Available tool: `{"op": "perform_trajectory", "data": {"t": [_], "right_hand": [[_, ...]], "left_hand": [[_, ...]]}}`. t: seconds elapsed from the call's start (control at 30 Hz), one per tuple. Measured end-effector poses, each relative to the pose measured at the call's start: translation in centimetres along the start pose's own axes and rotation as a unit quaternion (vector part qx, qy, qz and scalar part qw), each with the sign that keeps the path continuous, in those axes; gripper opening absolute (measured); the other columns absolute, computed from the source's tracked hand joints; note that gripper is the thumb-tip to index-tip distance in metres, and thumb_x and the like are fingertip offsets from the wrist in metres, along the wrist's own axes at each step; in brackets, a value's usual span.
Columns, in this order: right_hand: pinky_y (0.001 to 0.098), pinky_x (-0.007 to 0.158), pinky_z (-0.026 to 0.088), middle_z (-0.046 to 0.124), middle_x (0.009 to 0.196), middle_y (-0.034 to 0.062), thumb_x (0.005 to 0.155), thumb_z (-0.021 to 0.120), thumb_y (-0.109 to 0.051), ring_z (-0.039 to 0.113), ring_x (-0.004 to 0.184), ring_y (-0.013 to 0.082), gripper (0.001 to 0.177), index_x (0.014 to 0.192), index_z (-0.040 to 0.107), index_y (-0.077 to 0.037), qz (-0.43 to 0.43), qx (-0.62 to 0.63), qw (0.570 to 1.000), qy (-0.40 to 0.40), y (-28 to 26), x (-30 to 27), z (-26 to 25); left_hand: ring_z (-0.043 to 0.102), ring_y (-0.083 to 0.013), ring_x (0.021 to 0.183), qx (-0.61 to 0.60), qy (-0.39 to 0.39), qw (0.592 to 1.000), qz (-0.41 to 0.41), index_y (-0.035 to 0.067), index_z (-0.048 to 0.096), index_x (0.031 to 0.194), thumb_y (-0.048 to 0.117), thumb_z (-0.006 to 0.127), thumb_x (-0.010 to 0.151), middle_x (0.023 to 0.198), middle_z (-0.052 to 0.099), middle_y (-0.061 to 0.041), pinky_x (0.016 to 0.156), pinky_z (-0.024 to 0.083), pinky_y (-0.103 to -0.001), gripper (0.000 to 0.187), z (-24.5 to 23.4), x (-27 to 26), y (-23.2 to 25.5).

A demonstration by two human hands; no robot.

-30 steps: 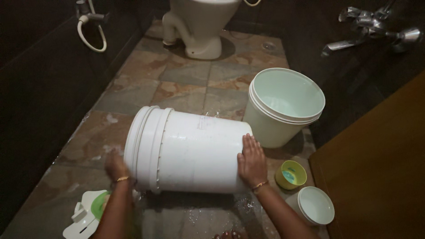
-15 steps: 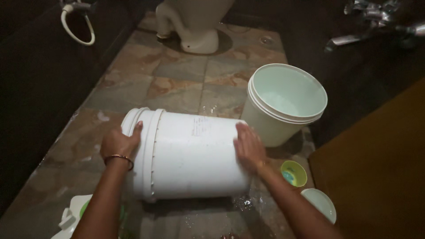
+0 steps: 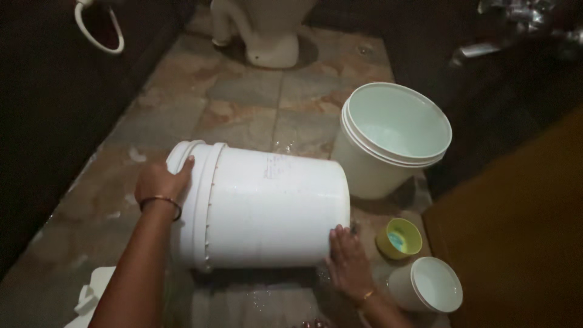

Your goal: The person washes a small white plastic cup and a large white bucket in a bathroom. They use a small yellow cup to scoop water from a larger bucket to rinse the cup, then scrub the large bucket with a sponge and water.

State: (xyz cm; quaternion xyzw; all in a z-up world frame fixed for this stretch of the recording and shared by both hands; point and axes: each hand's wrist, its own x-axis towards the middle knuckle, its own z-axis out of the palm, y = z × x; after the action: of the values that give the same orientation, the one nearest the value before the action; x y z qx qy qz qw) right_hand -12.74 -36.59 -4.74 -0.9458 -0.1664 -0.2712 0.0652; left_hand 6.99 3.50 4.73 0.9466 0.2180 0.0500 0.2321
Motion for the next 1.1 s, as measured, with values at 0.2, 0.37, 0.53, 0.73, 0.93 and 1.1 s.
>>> {"op": "perform_trajectory", "data": {"t": [0.2, 0.37, 0.53, 0.73, 0.93, 1.1], "right_hand": [[0.0535, 0.121, 0.026, 0.048, 0.153, 0.0221, 0.101, 0.045, -0.032, 0.043, 0.142, 0.0382, 0.057, 0.149, 0.045, -0.001, 0.126, 0.096, 0.986, -0.054, 5.7, 10.2, 3.7], [0.0484, 0.113, 0.041, 0.063, 0.135, 0.0234, 0.103, 0.04, -0.033, 0.058, 0.126, 0.0414, 0.045, 0.12, 0.069, -0.002, 0.127, 0.072, 0.939, -0.31, 9.2, 20.7, 5.5], [0.0475, 0.115, 0.038, 0.061, 0.137, 0.0233, 0.101, 0.046, -0.037, 0.054, 0.13, 0.0399, 0.051, 0.133, 0.06, 0.0, 0.203, 0.069, 0.96, -0.182, 1.0, 16.0, 0.1], [0.0475, 0.121, 0.023, 0.046, 0.149, 0.0294, 0.095, 0.053, -0.035, 0.039, 0.143, 0.0399, 0.069, 0.145, 0.041, 0.01, 0.103, 0.042, 0.994, -0.001, -6.8, 13.8, 0.4], [0.0479, 0.123, 0.02, 0.038, 0.155, 0.0293, 0.095, 0.055, -0.031, 0.033, 0.146, 0.0416, 0.073, 0.149, 0.034, 0.014, 0.013, 0.1, 0.992, -0.07, -16.4, 17.9, 3.0], [0.0458, 0.124, 0.022, 0.043, 0.161, 0.0254, 0.093, 0.055, -0.021, 0.038, 0.15, 0.0359, 0.069, 0.154, 0.04, 0.008, -0.167, 0.159, 0.973, -0.032, -16.1, 10.4, 3.1]], "left_hand": [[0.071, -0.0472, 0.094, -0.032, 0.02, 0.999, 0.003, 0.002, 0.076, 0.108, 0.069, 0.068, 0.081, 0.1, 0.073, -0.028, 0.078, 0.056, -0.055, 0.073, -0.4, -2.1, -0.8], [0.072, -0.0471, 0.094, -0.023, 0.031, 0.999, -0.029, 0.001, 0.078, 0.103, 0.072, 0.067, 0.084, 0.099, 0.073, -0.029, 0.079, 0.057, -0.054, 0.075, -1.1, -3.7, -0.1], [0.072, -0.0467, 0.093, -0.043, 0.047, 0.998, -0.018, 0.006, 0.078, 0.107, 0.071, 0.068, 0.081, 0.096, 0.074, -0.027, 0.078, 0.056, -0.055, 0.07, -0.8, -3.4, -0.2], [0.07, -0.0473, 0.094, -0.063, 0.033, 0.997, -0.001, 0.013, 0.076, 0.113, 0.066, 0.069, 0.078, 0.099, 0.073, -0.025, 0.077, 0.055, -0.057, 0.064, -1.2, -3.2, 0.1], [0.072, -0.0438, 0.102, -0.017, -0.01, 0.999, -0.048, 0.004, 0.08, 0.108, 0.075, 0.068, 0.084, 0.107, 0.074, -0.027, 0.087, 0.057, -0.051, 0.075, -1.0, -3.1, -0.2], [0.071, -0.0442, 0.1, -0.065, 0.006, 0.998, -0.011, 0.009, 0.077, 0.109, 0.068, 0.07, 0.079, 0.105, 0.074, -0.023, 0.084, 0.056, -0.053, 0.067, -1.2, -2.6, 0.1]]}}
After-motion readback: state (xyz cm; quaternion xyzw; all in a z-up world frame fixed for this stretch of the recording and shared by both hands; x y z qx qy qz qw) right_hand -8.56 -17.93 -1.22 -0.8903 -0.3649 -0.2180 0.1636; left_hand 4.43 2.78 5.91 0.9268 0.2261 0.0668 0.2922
